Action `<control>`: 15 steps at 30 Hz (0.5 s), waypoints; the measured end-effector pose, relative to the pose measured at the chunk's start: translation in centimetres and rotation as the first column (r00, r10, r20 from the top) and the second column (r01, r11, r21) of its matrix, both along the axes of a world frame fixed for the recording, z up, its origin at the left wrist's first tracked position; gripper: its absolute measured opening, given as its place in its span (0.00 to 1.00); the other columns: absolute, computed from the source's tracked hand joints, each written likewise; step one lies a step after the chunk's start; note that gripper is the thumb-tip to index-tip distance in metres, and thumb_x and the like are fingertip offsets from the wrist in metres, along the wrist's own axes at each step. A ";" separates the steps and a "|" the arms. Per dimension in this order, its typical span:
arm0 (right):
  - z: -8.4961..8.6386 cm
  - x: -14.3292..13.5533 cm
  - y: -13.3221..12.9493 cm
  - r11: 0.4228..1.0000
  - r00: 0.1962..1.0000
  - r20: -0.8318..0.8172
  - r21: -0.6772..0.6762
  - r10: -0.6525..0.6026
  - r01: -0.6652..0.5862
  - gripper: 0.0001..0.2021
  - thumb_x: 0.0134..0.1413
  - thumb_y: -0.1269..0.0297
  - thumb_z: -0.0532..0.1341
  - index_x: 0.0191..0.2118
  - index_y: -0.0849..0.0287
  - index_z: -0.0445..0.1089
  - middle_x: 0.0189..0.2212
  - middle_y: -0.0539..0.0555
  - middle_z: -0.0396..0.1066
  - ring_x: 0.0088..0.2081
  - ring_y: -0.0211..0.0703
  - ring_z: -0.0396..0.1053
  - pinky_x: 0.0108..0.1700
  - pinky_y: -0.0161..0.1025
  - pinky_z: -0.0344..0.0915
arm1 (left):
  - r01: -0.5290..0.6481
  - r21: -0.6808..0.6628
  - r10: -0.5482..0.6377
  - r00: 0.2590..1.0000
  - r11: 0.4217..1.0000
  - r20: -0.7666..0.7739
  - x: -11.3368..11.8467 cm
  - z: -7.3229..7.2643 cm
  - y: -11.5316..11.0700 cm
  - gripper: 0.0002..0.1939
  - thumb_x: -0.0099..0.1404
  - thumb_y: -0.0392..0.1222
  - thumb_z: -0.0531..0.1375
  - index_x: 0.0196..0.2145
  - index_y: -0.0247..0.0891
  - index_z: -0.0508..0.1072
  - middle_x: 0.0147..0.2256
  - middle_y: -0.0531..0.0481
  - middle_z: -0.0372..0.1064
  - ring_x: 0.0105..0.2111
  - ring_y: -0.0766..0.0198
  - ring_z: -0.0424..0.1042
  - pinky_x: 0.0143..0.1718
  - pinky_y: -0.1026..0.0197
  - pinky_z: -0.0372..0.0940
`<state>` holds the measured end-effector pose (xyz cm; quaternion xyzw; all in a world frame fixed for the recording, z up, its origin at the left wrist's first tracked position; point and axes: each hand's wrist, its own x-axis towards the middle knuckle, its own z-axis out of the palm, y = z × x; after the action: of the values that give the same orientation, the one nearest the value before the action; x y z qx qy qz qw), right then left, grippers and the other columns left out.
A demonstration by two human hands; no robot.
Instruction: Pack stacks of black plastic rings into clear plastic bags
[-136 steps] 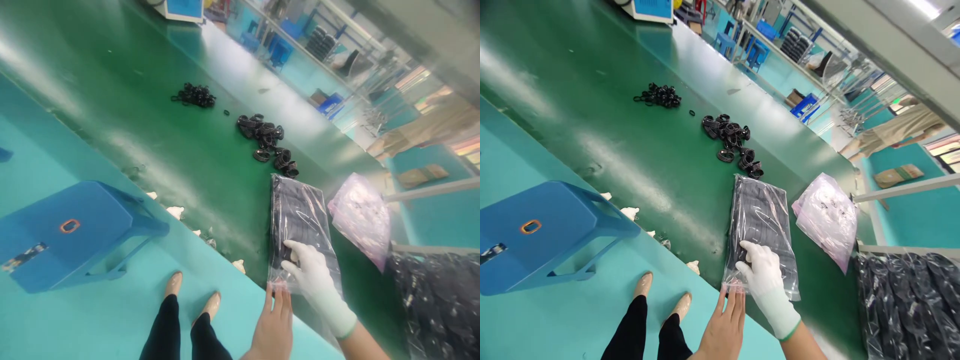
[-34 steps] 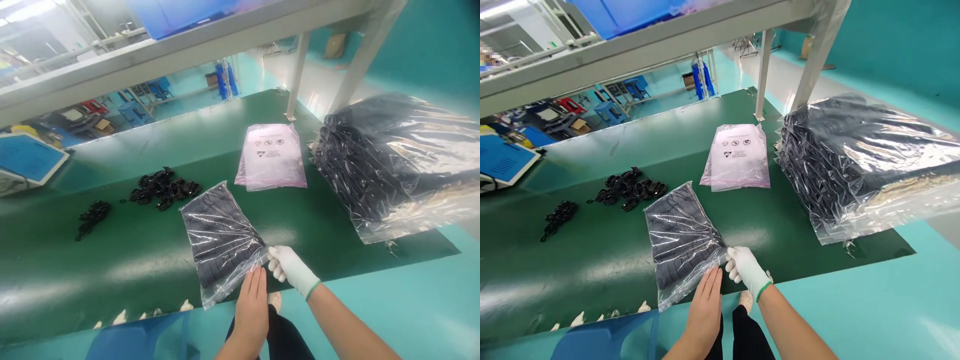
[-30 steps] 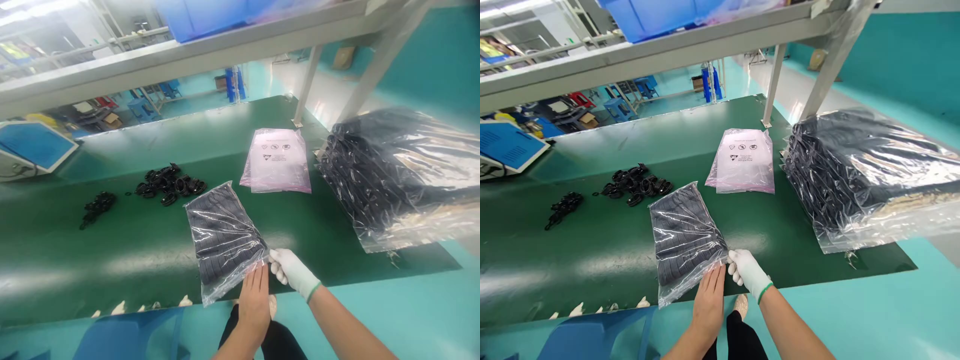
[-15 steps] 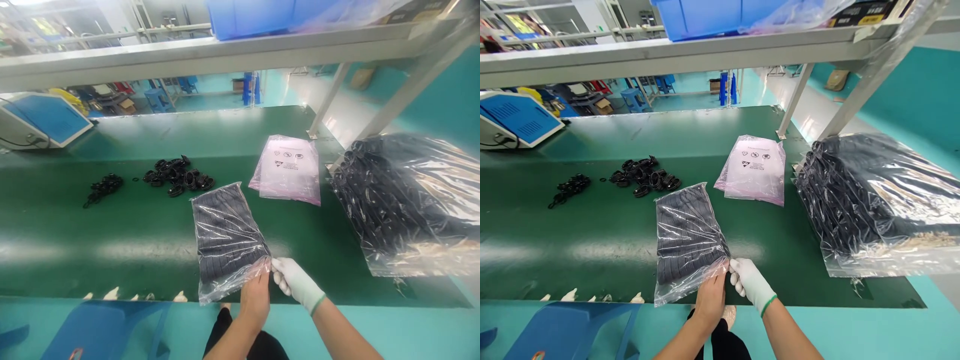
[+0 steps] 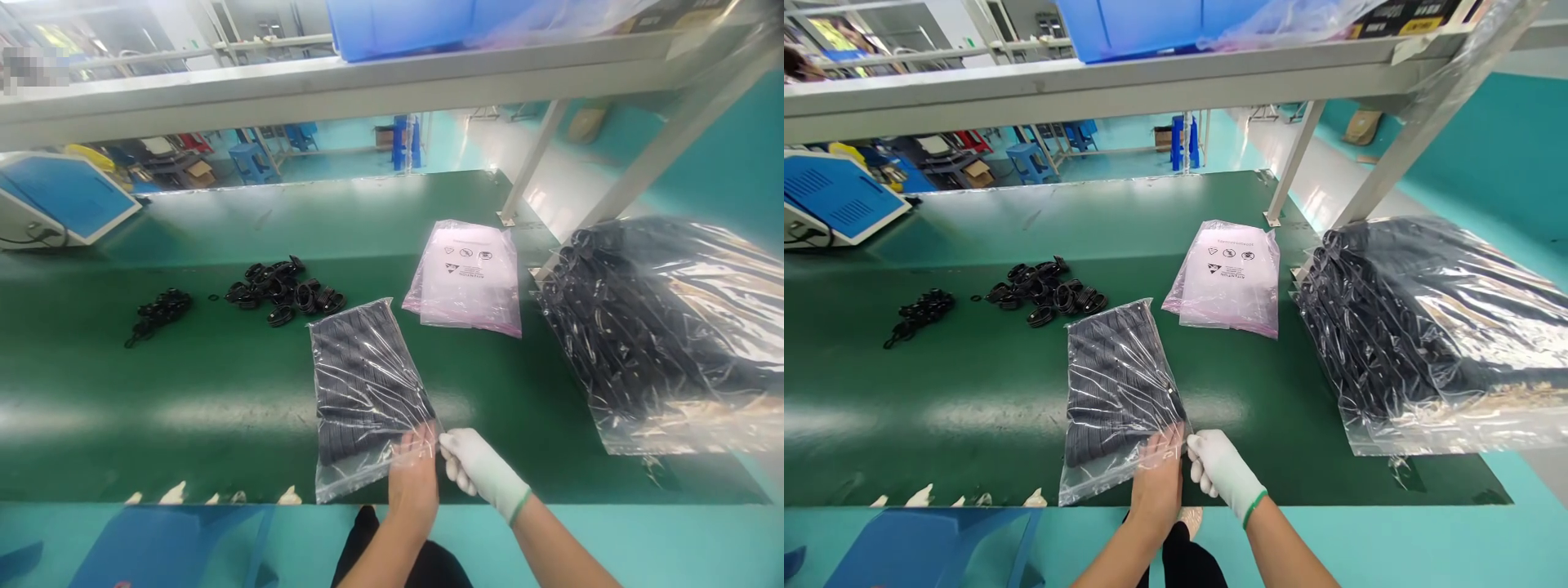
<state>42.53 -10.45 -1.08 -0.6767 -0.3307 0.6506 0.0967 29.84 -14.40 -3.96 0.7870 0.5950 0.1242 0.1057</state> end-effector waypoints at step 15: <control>2.2 -2.0 7.8 0.874 0.840 0.470 0.245 0.271 -0.420 0.17 0.43 0.49 0.56 0.30 0.60 0.67 0.30 0.56 0.70 0.29 0.41 0.65 0.28 0.34 0.55 | -0.091 -0.141 0.096 0.995 0.986 0.024 -3.5 6.3 8.5 0.13 0.60 0.37 0.52 0.43 0.43 0.64 0.37 0.51 0.66 0.37 0.61 0.66 0.38 0.57 0.58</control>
<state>40.50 -2.60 1.09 -0.7018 -0.5685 0.4289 0.0169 26.37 -5.86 2.33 0.7468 0.6368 0.0992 0.1638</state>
